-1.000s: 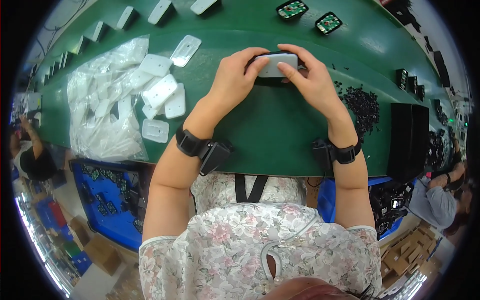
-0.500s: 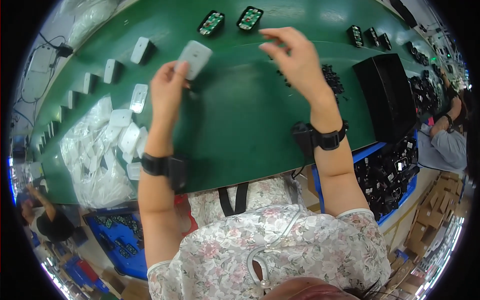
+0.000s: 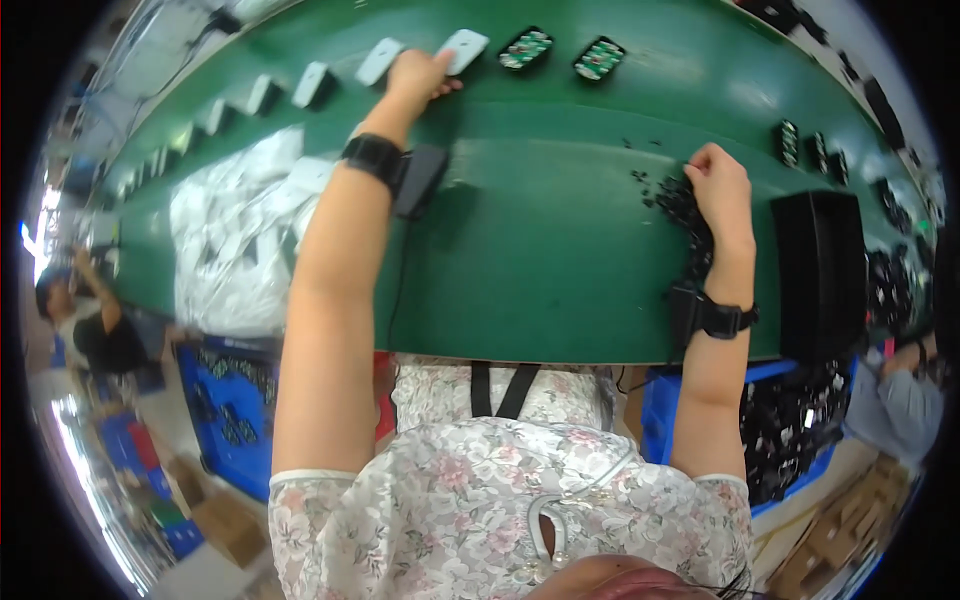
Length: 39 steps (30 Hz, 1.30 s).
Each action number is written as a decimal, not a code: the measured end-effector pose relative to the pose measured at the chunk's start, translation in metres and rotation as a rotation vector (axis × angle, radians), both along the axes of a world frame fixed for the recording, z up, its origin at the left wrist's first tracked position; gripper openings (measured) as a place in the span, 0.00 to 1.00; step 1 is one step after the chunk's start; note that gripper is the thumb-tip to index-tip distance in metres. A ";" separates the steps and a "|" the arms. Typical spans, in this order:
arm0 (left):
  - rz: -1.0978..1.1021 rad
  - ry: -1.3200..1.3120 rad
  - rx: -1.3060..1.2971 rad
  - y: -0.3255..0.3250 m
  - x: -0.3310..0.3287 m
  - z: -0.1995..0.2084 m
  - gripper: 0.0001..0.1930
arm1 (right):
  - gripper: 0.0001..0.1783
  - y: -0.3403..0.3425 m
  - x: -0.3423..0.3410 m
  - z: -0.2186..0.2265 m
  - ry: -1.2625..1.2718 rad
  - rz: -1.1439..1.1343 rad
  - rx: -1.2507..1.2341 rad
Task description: The person picks up a white plastic cover and a small black screw, then places the screw into a hole in the cover. They then place the cover onto a black electronic component, press them together, and set the assembled unit on the green workbench.
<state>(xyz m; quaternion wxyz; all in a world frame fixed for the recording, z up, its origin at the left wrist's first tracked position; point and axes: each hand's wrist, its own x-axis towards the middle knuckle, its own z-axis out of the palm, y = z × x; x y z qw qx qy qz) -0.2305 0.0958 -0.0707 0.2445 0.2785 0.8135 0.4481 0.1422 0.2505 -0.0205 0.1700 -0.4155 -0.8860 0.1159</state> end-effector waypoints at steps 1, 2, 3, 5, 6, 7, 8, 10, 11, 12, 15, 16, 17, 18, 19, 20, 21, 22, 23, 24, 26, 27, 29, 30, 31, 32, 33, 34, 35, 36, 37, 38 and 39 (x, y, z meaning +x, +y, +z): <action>0.017 0.057 -0.087 0.002 0.007 0.003 0.23 | 0.07 0.003 0.003 -0.003 -0.009 0.004 0.033; 0.042 0.115 -0.178 0.000 0.011 0.011 0.24 | 0.07 0.008 0.004 -0.009 -0.013 0.017 0.065; 0.013 0.194 -0.211 -0.003 0.012 0.017 0.25 | 0.07 0.011 0.008 -0.012 -0.025 0.024 0.080; 0.008 0.273 -0.339 -0.017 0.017 0.043 0.15 | 0.07 0.008 0.006 -0.011 -0.015 0.004 0.040; 0.038 0.270 -0.346 -0.032 0.013 0.059 0.15 | 0.07 0.010 0.008 -0.012 0.010 0.017 0.044; 0.060 0.324 -0.186 -0.051 0.006 0.070 0.14 | 0.07 0.008 0.006 -0.010 0.003 0.005 0.034; 0.081 0.382 -0.027 -0.069 0.002 0.074 0.13 | 0.07 0.006 0.003 -0.005 -0.004 -0.006 0.025; 0.121 0.436 0.037 -0.096 0.002 0.081 0.18 | 0.07 0.008 0.010 0.001 0.067 -0.026 0.013; 0.131 0.446 0.031 -0.107 0.002 0.090 0.17 | 0.07 0.008 0.016 0.004 0.077 -0.050 0.043; 0.148 0.468 0.025 -0.122 0.001 0.098 0.17 | 0.07 0.007 0.017 0.006 0.099 -0.067 0.074; -0.062 0.768 0.007 -0.193 -0.011 0.084 0.09 | 0.06 0.001 0.004 0.011 0.177 -0.020 0.135; -0.052 0.768 0.009 -0.199 -0.005 0.077 0.09 | 0.06 0.001 0.002 0.009 0.177 -0.011 0.140; -0.065 0.856 -0.116 -0.205 0.004 0.068 0.10 | 0.06 0.002 0.000 0.005 0.314 0.047 0.002; -0.082 0.942 -0.242 -0.208 0.015 0.065 0.11 | 0.06 0.002 -0.001 0.003 0.449 0.101 -0.138; -0.108 0.824 -0.415 -0.207 0.029 0.072 0.22 | 0.06 -0.001 -0.006 -0.001 0.448 0.109 -0.140; -0.102 0.822 -0.418 -0.210 0.033 0.069 0.22 | 0.06 -0.007 -0.014 -0.003 0.517 0.181 -0.239; -0.175 0.934 -0.377 -0.211 0.037 0.065 0.21 | 0.06 -0.015 -0.019 -0.001 0.585 0.250 -0.332; -0.248 1.046 -0.331 -0.213 0.039 0.059 0.20 | 0.06 -0.024 -0.023 0.003 0.583 0.253 -0.324; -0.287 1.126 -0.355 -0.215 0.036 0.051 0.18 | 0.07 -0.034 -0.029 0.006 0.607 0.282 -0.379; -0.283 1.125 -0.347 -0.213 0.036 0.046 0.18 | 0.07 -0.043 -0.033 0.008 0.630 0.310 -0.435; -0.259 1.046 -0.505 -0.207 0.038 0.042 0.13 | 0.07 -0.055 -0.041 0.012 0.656 0.341 -0.474; -0.260 1.049 -0.498 -0.204 0.035 0.043 0.13 | 0.07 -0.064 -0.045 0.015 0.663 0.348 -0.519; -0.209 1.014 -0.591 -0.197 0.031 0.043 0.08 | 0.07 -0.076 -0.050 0.021 0.675 0.380 -0.592; -0.214 1.015 -0.585 -0.197 0.032 0.044 0.08 | 0.07 -0.081 -0.054 0.022 0.676 0.374 -0.587; -0.151 1.193 -0.483 -0.191 0.034 0.049 0.07 | 0.07 -0.084 -0.055 0.024 0.717 0.391 -0.652; -0.084 1.364 -0.370 -0.184 0.037 0.054 0.07 | 0.07 -0.088 -0.057 0.026 0.760 0.406 -0.716; 0.001 1.394 -0.258 -0.176 0.046 0.061 0.06 | 0.07 -0.093 -0.060 0.028 0.779 0.417 -0.755; 0.045 1.375 -0.187 -0.167 0.059 0.070 0.05 | 0.07 -0.097 -0.064 0.031 0.781 0.394 -0.742; 0.046 1.391 -0.081 -0.154 0.068 0.074 0.05 | 0.07 -0.101 -0.067 0.033 0.815 0.417 -0.825; 0.053 1.404 0.024 -0.144 0.076 0.075 0.07 | 0.07 -0.104 -0.069 0.034 0.848 0.444 -0.909; 0.028 1.391 0.034 -0.132 0.086 0.076 0.05 | 0.07 -0.105 -0.069 0.034 0.852 0.429 -0.897; 0.004 1.378 0.044 -0.119 0.095 0.076 0.02 | 0.07 -0.105 -0.069 0.033 0.878 0.445 -0.940; -0.027 1.325 0.106 -0.108 0.101 0.072 0.03 | 0.07 -0.105 -0.069 0.031 0.905 0.465 -0.985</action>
